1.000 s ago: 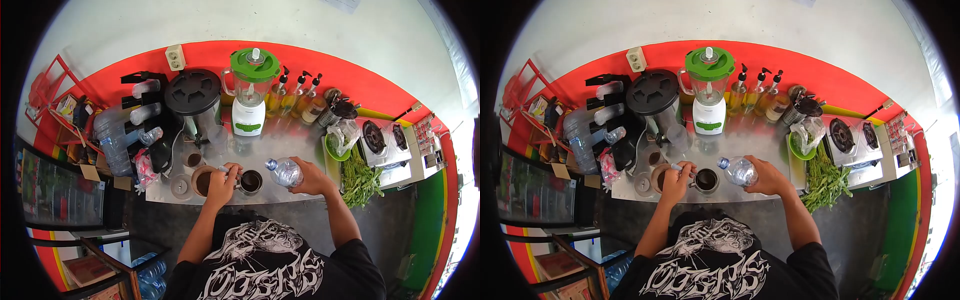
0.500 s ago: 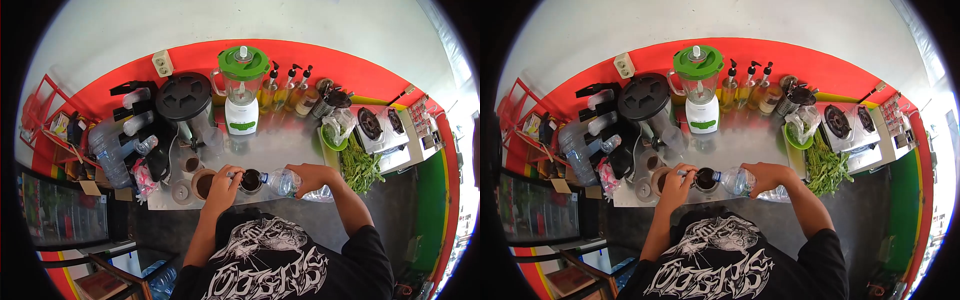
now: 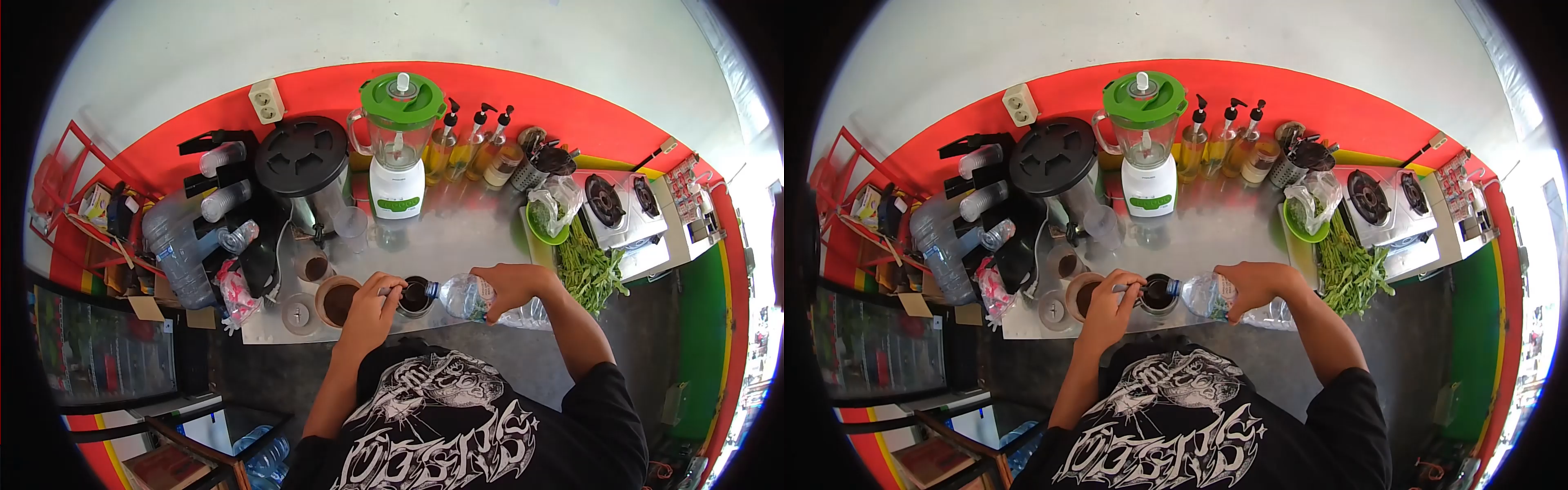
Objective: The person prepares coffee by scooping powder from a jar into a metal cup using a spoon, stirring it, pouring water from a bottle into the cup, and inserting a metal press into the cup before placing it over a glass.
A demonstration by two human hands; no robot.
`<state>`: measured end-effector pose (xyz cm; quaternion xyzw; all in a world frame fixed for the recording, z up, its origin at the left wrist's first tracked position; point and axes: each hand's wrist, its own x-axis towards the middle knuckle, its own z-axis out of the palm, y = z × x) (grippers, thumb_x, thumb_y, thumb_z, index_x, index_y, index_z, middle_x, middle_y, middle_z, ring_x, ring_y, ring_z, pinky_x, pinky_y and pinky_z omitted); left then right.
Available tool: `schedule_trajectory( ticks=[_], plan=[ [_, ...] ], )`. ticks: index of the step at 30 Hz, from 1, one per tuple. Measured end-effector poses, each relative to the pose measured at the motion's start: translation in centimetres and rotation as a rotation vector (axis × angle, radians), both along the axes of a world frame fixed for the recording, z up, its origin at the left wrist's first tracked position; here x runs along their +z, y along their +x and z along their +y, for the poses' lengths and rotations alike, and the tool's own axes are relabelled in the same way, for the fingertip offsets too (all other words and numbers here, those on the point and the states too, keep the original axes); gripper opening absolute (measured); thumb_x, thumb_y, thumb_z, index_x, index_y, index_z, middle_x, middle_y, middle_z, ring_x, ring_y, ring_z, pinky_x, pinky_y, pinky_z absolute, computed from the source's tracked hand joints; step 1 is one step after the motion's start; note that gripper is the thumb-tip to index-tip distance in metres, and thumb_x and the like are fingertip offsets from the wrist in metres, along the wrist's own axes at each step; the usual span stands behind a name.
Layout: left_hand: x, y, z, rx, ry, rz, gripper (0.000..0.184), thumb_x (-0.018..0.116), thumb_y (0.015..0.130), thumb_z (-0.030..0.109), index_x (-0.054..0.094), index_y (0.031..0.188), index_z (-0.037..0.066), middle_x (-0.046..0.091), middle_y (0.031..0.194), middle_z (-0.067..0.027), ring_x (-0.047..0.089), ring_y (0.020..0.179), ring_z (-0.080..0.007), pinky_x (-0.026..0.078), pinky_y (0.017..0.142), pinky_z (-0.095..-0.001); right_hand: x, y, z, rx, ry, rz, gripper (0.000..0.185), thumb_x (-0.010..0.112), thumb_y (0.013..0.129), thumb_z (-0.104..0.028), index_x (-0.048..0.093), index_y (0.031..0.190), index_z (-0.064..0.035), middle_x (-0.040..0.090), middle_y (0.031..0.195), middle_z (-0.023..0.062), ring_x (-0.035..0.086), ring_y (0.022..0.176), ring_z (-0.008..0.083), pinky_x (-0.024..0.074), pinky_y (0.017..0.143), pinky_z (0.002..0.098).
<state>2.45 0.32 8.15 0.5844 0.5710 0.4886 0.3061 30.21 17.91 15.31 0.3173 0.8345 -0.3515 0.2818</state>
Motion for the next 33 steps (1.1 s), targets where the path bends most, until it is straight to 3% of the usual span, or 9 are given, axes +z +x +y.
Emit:
schedule_trajectory(
  ticks=[14,16,23,25,33],
  plan=[
    [-0.2,-0.1,0.0,-0.012,-0.025,-0.022,0.018,0.060,0.111,0.011,0.072,0.115,-0.003,0.070,0.108,-0.0143,0.077,0.087,-0.0233,0.058,0.082,-0.0343,0.8,-0.7,0.1,0.028,0.020,-0.009,0.102,0.094,0.069,-0.043,0.050,0.151,-0.0008,0.079,0.109,0.0268,0.076,0.104,0.0447,0.0577,0.091,0.0491],
    [-0.2,0.0,0.0,-0.011,-0.023,-0.035,0.018,0.060,0.111,0.011,0.072,0.114,-0.003,0.070,0.108,-0.0144,0.077,0.087,-0.0232,0.058,0.082,-0.0343,1.0,-1.1,0.1,0.032,-0.010,-0.072,0.110,0.096,0.069,-0.042,0.046,0.157,0.0013,0.077,0.121,0.0273,0.074,0.115,0.0447,0.0574,0.098,0.0479],
    [-0.5,-0.1,-0.1,-0.001,-0.025,-0.037,0.018,0.060,0.111,0.010,0.073,0.113,-0.003,0.071,0.105,-0.0140,0.075,0.085,-0.0231,0.057,0.082,-0.0348,1.2,-1.2,0.1,0.025,-0.012,-0.097,0.109,0.096,0.069,-0.042,0.048,0.156,0.0018,0.076,0.124,0.0276,0.073,0.117,0.0443,0.0570,0.098,0.0472],
    [-0.6,-0.2,-0.1,0.001,-0.040,-0.047,0.018,0.060,0.111,0.010,0.073,0.113,-0.003,0.071,0.106,-0.0140,0.075,0.085,-0.0230,0.057,0.082,-0.0349,0.7,-0.8,0.1,0.035,0.024,-0.003,0.102,0.095,0.069,-0.044,0.052,0.150,-0.0008,0.079,0.110,0.0271,0.076,0.106,0.0449,0.0578,0.093,0.0490],
    [-0.6,-0.4,-0.2,0.003,-0.044,-0.060,0.017,0.061,0.109,0.007,0.073,0.113,-0.003,0.071,0.106,-0.0132,0.074,0.085,-0.0220,0.057,0.081,-0.0341,0.3,-0.7,0.4,0.041,0.023,0.002,0.101,0.096,0.068,-0.044,0.053,0.149,-0.0008,0.079,0.111,0.0260,0.075,0.107,0.0446,0.0576,0.093,0.0486]
  ],
)
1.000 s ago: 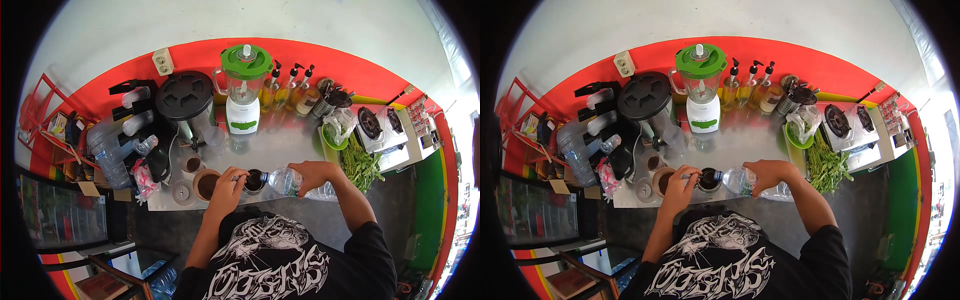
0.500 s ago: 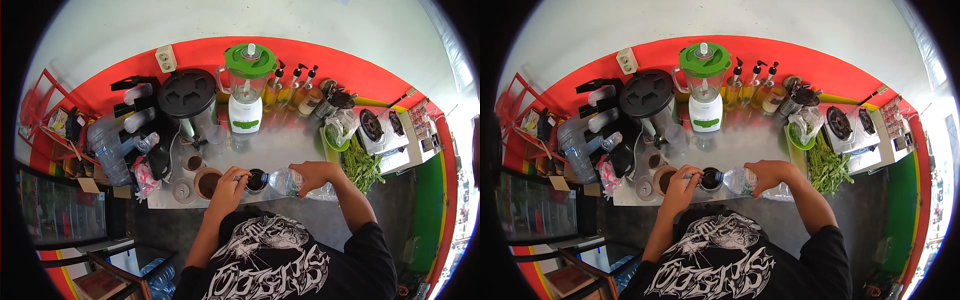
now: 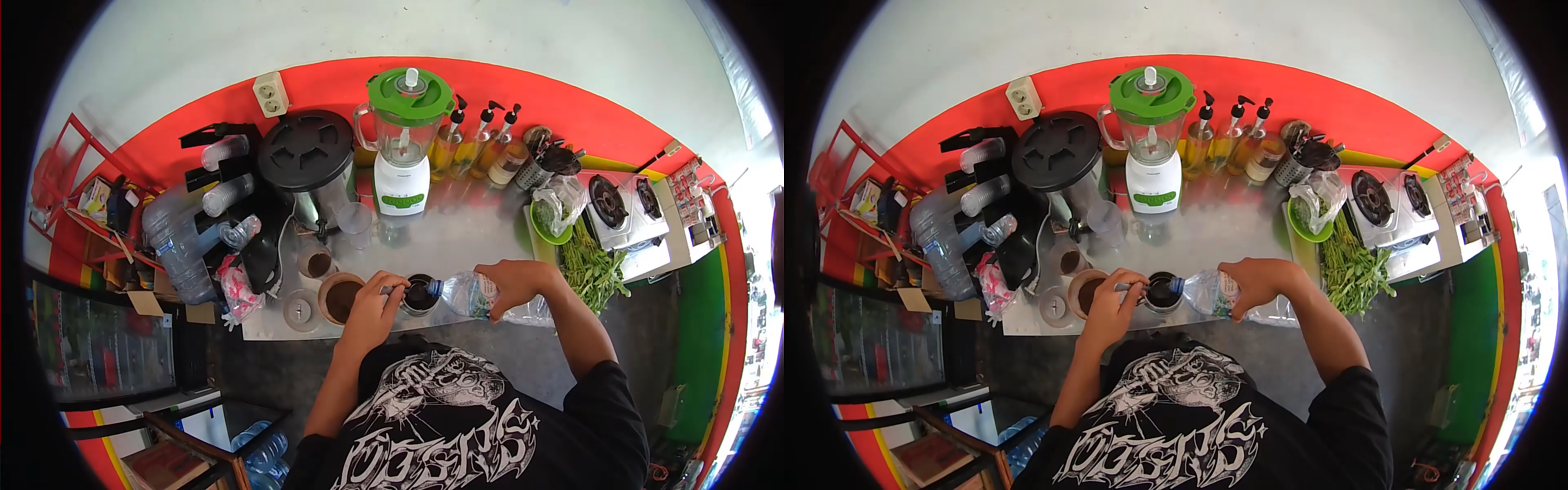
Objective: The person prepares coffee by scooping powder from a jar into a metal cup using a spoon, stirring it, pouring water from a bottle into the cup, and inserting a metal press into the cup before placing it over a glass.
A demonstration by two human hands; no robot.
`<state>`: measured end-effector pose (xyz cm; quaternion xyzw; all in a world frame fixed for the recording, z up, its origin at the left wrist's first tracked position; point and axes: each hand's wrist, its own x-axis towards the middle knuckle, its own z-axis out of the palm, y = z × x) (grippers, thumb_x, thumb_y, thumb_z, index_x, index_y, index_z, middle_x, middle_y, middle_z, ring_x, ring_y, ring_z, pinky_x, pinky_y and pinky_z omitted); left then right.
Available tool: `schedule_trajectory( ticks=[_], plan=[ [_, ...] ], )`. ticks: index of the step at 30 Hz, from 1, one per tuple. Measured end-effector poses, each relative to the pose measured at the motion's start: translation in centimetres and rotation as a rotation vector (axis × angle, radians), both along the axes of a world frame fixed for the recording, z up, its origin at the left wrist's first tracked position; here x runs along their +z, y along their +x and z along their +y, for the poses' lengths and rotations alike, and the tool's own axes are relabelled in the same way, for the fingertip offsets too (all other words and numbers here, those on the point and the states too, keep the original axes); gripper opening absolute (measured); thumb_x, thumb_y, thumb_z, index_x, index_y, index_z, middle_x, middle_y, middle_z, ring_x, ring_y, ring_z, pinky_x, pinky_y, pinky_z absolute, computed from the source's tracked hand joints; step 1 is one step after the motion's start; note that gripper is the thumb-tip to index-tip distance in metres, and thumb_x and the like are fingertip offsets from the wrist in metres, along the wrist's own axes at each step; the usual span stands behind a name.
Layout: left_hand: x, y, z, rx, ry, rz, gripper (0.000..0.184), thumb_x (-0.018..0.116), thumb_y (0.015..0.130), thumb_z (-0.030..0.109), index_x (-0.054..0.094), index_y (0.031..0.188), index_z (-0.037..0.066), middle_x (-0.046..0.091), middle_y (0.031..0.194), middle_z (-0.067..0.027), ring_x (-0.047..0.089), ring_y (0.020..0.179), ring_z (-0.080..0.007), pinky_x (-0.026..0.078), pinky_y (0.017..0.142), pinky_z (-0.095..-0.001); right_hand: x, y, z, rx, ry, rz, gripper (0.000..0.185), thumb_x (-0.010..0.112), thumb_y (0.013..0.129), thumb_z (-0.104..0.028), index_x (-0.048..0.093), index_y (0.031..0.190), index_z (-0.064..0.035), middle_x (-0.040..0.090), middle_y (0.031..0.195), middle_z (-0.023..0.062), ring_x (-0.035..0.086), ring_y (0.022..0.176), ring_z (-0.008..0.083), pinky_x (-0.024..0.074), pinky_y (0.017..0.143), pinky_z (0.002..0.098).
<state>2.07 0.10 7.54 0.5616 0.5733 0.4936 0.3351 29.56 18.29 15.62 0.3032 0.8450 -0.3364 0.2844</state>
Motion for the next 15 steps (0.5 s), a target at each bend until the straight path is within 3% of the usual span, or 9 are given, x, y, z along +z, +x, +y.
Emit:
schedule_trajectory(
  ticks=[4,6,15],
  plan=[
    [0.42,-0.14,0.06,-0.006,0.048,0.046,0.015,0.062,0.108,0.006,0.073,0.112,-0.002,0.071,0.106,-0.0126,0.072,0.085,-0.0213,0.056,0.080,-0.0335,0.22,0.14,-0.03,-0.002,0.001,0.014,0.103,0.097,0.068,-0.043,0.052,0.151,-0.0008,0.079,0.113,0.0265,0.075,0.108,0.0447,0.0574,0.094,0.0481],
    [0.58,-0.21,-0.03,-0.001,0.024,0.034,0.015,0.063,0.109,0.010,0.073,0.113,0.000,0.071,0.109,-0.0141,0.072,0.093,-0.0298,0.057,0.086,-0.0385,0.09,0.32,0.09,-0.006,0.004,0.013,0.104,0.097,0.068,-0.043,0.052,0.151,-0.0004,0.079,0.113,0.0268,0.075,0.109,0.0447,0.0573,0.094,0.0479],
    [0.38,-0.36,0.14,0.017,0.089,0.055,0.013,0.065,0.108,0.009,0.074,0.113,0.001,0.072,0.108,-0.0137,0.072,0.092,-0.0307,0.056,0.085,-0.0386,0.47,0.26,-0.04,-0.023,0.013,0.007,0.106,0.098,0.068,-0.043,0.051,0.152,0.0011,0.079,0.112,0.0276,0.075,0.109,0.0450,0.0573,0.094,0.0480]
  ],
)
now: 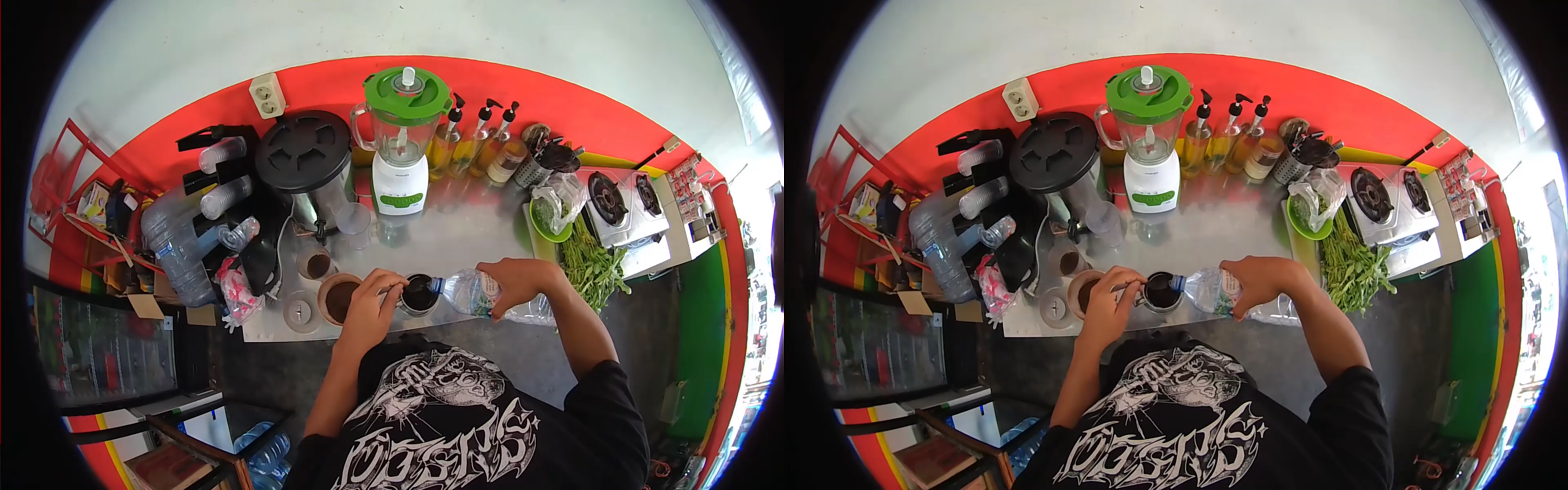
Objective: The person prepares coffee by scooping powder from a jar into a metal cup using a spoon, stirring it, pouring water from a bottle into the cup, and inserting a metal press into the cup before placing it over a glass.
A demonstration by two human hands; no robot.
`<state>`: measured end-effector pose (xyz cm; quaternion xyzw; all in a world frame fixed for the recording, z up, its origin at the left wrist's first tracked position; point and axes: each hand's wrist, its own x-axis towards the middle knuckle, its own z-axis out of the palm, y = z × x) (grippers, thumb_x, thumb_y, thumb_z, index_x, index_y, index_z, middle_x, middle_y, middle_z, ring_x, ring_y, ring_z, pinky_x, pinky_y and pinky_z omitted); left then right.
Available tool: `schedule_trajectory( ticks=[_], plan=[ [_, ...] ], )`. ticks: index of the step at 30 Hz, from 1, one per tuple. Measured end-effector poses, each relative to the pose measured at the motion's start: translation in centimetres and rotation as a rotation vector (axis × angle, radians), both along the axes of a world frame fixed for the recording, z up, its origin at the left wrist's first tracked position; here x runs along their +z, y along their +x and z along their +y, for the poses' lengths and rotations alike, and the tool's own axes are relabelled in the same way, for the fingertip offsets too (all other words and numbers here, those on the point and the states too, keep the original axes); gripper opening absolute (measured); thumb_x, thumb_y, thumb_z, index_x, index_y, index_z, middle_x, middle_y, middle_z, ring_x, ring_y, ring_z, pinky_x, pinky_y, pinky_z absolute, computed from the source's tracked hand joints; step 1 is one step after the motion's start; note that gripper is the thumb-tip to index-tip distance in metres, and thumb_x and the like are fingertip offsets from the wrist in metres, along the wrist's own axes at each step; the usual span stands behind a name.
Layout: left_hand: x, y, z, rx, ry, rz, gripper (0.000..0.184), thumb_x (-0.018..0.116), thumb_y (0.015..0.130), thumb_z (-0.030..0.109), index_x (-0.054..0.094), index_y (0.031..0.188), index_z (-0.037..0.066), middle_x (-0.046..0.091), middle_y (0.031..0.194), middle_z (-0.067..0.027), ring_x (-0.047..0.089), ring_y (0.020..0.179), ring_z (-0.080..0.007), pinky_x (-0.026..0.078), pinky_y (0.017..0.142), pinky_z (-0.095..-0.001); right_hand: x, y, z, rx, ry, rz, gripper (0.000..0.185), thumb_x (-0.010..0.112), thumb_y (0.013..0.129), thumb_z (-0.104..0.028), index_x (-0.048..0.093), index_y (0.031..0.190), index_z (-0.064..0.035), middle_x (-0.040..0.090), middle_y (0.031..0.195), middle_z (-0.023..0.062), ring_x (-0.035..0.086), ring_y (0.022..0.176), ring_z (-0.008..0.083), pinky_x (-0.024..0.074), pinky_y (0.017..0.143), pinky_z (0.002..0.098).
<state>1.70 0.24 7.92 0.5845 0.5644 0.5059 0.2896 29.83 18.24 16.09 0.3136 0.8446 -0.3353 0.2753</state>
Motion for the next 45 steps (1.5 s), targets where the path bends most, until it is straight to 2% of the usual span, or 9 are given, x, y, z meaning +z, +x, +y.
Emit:
schedule_trajectory(
  ticks=[5,8,11,13,17,20,29,32,45],
  plan=[
    [0.0,0.1,0.0,-0.003,-0.001,-0.012,0.013,0.065,0.108,0.008,0.074,0.113,0.001,0.072,0.108,-0.0137,0.072,0.093,-0.0310,0.056,0.086,-0.0390,0.2,0.1,-0.1,0.005,0.002,0.001,0.105,0.098,0.068,-0.043,0.051,0.151,0.0007,0.079,0.112,0.0273,0.075,0.109,0.0450,0.0574,0.094,0.0480],
    [-0.4,0.3,0.1,0.013,0.032,-0.001,0.011,0.066,0.106,0.005,0.075,0.110,0.000,0.071,0.106,-0.0104,0.069,0.089,-0.0207,0.053,0.083,-0.0323,0.0,0.3,-0.2,-0.004,0.021,-0.004,0.105,0.098,0.068,-0.043,0.052,0.151,0.0001,0.079,0.112,0.0272,0.075,0.109,0.0449,0.0574,0.094,0.0481],
    [-0.6,0.4,0.1,0.022,0.032,-0.027,0.012,0.066,0.106,0.006,0.075,0.111,0.000,0.071,0.107,-0.0110,0.070,0.089,-0.0217,0.054,0.084,-0.0327,0.0,0.5,-0.2,-0.003,0.015,-0.010,0.105,0.098,0.067,-0.043,0.052,0.151,0.0000,0.079,0.112,0.0271,0.075,0.108,0.0449,0.0573,0.094,0.0482],
    [0.0,0.4,0.1,0.001,0.006,-0.007,0.014,0.066,0.108,0.011,0.075,0.112,0.001,0.072,0.109,-0.0141,0.072,0.095,-0.0320,0.057,0.088,-0.0390,0.5,0.3,-0.3,-0.011,0.006,-0.034,0.108,0.096,0.068,-0.043,0.049,0.154,0.0013,0.076,0.122,0.0288,0.073,0.115,0.0458,0.0574,0.098,0.0488],
    [-0.2,0.5,0.0,-0.030,-0.045,0.019,0.014,0.066,0.108,0.011,0.074,0.113,0.001,0.072,0.108,-0.0148,0.072,0.096,-0.0338,0.056,0.088,-0.0399,0.5,0.3,-0.3,-0.005,-0.005,-0.052,0.108,0.096,0.068,-0.043,0.048,0.155,0.0014,0.076,0.122,0.0289,0.073,0.116,0.0460,0.0573,0.098,0.0490],
    [-0.2,0.6,0.1,0.018,-0.019,0.083,0.014,0.067,0.107,0.011,0.075,0.110,0.000,0.072,0.105,-0.0137,0.071,0.089,-0.0276,0.055,0.083,-0.0370,0.8,0.3,-0.4,-0.012,0.004,-0.042,0.108,0.096,0.068,-0.042,0.048,0.154,0.0014,0.076,0.122,0.0293,0.073,0.116,0.0461,0.0571,0.098,0.0490],
    [0.0,0.6,0.0,0.022,-0.011,0.113,0.015,0.068,0.106,0.011,0.074,0.112,-0.001,0.073,0.106,-0.0159,0.073,0.093,-0.0352,0.056,0.085,-0.0401,0.8,0.3,-0.4,-0.018,-0.021,-0.034,0.105,0.096,0.068,-0.042,0.050,0.152,0.0007,0.076,0.122,0.0289,0.072,0.114,0.0464,0.0573,0.097,0.0488],
    [0.3,0.4,-0.3,0.002,-0.020,0.027,0.011,0.079,0.098,0.006,0.082,0.106,0.000,0.080,0.096,-0.0139,0.074,0.082,-0.0226,0.055,0.078,-0.0328,0.8,0.3,-0.3,-0.003,-0.026,-0.025,0.103,0.096,0.068,-0.042,0.051,0.151,0.0006,0.076,0.121,0.0286,0.073,0.114,0.0463,0.0572,0.097,0.0490],
    [0.6,0.2,-0.4,0.065,-0.024,0.009,0.015,0.083,0.094,0.004,0.085,0.108,0.000,0.083,0.092,-0.0138,0.075,0.077,-0.0178,0.056,0.073,-0.0307,0.6,0.6,-0.5,0.008,0.016,-0.002,0.102,0.096,0.069,-0.041,0.051,0.152,-0.0018,0.078,0.112,0.0265,0.075,0.107,0.0453,0.0580,0.093,0.0492]
  ],
)
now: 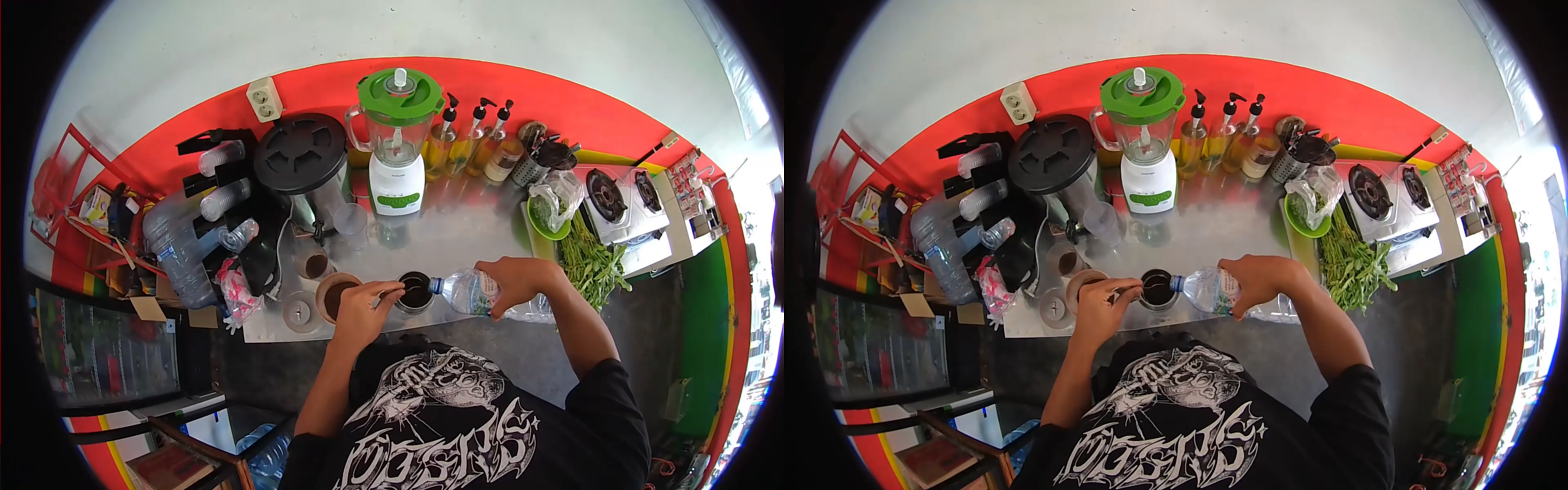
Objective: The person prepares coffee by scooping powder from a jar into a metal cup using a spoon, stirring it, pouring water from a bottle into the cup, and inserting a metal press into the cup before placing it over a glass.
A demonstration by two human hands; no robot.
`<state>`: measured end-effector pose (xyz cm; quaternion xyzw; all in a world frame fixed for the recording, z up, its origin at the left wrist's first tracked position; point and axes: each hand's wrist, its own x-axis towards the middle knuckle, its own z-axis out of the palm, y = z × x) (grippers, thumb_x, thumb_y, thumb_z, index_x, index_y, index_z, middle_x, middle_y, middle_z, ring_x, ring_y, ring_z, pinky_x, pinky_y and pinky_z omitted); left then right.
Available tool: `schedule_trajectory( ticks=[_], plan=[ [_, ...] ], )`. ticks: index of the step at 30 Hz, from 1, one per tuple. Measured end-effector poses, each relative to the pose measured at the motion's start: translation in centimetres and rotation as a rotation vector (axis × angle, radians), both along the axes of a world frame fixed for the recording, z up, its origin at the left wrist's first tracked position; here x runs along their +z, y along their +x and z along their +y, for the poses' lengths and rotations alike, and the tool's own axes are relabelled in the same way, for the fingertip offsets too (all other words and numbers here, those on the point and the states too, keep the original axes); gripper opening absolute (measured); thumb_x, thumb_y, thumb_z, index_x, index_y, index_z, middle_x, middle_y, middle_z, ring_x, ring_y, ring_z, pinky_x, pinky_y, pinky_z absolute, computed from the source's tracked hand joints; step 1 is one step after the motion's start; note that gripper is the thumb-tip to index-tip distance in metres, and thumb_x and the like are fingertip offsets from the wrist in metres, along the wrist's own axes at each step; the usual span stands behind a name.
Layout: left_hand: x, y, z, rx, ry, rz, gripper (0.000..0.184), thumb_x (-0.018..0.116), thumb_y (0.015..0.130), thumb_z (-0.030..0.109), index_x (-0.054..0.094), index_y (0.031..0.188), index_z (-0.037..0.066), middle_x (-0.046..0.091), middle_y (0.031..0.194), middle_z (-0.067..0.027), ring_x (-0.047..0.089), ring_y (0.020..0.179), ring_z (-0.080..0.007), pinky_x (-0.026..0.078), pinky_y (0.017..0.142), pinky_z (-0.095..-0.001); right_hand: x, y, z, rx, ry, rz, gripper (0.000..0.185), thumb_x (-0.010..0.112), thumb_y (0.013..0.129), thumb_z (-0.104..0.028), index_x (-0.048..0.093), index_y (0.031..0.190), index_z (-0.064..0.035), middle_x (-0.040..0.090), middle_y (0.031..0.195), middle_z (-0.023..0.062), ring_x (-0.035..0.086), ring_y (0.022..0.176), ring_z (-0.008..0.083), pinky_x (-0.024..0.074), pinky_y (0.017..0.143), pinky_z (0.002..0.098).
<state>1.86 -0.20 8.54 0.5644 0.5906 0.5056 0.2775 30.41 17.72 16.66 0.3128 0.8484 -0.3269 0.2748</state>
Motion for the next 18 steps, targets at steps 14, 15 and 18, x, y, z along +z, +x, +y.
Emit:
schedule_trajectory(
  ticks=[14,15,18],
  plan=[
    [-0.1,-0.1,-0.4,0.022,-0.054,0.009,0.013,0.080,0.096,0.005,0.083,0.106,-0.002,0.083,0.092,-0.0132,0.078,0.082,-0.0172,0.058,0.075,-0.0292,1.0,-0.9,-0.3,-0.015,-0.017,-0.041,0.095,0.096,0.069,-0.039,0.054,0.144,-0.0001,0.077,0.117,0.0265,0.073,0.112,0.0459,0.0573,0.096,0.0500],
    [-0.3,-0.1,-0.4,0.025,-0.054,0.010,0.013,0.080,0.096,0.005,0.083,0.106,-0.002,0.083,0.092,-0.0132,0.078,0.082,-0.0172,0.058,0.075,-0.0292,0.9,-0.9,-0.3,-0.016,-0.010,-0.040,0.095,0.096,0.068,-0.040,0.055,0.144,0.0002,0.077,0.117,0.0265,0.073,0.112,0.0458,0.0573,0.096,0.0499],
    [-0.5,0.1,-0.3,0.076,-0.018,-0.018,0.013,0.081,0.096,0.005,0.083,0.107,-0.002,0.083,0.094,-0.0135,0.078,0.080,-0.0192,0.057,0.076,-0.0295,0.8,-0.9,-0.3,-0.020,-0.009,-0.042,0.095,0.096,0.068,-0.040,0.055,0.144,0.0006,0.077,0.118,0.0267,0.073,0.112,0.0458,0.0574,0.096,0.0496]
  ],
)
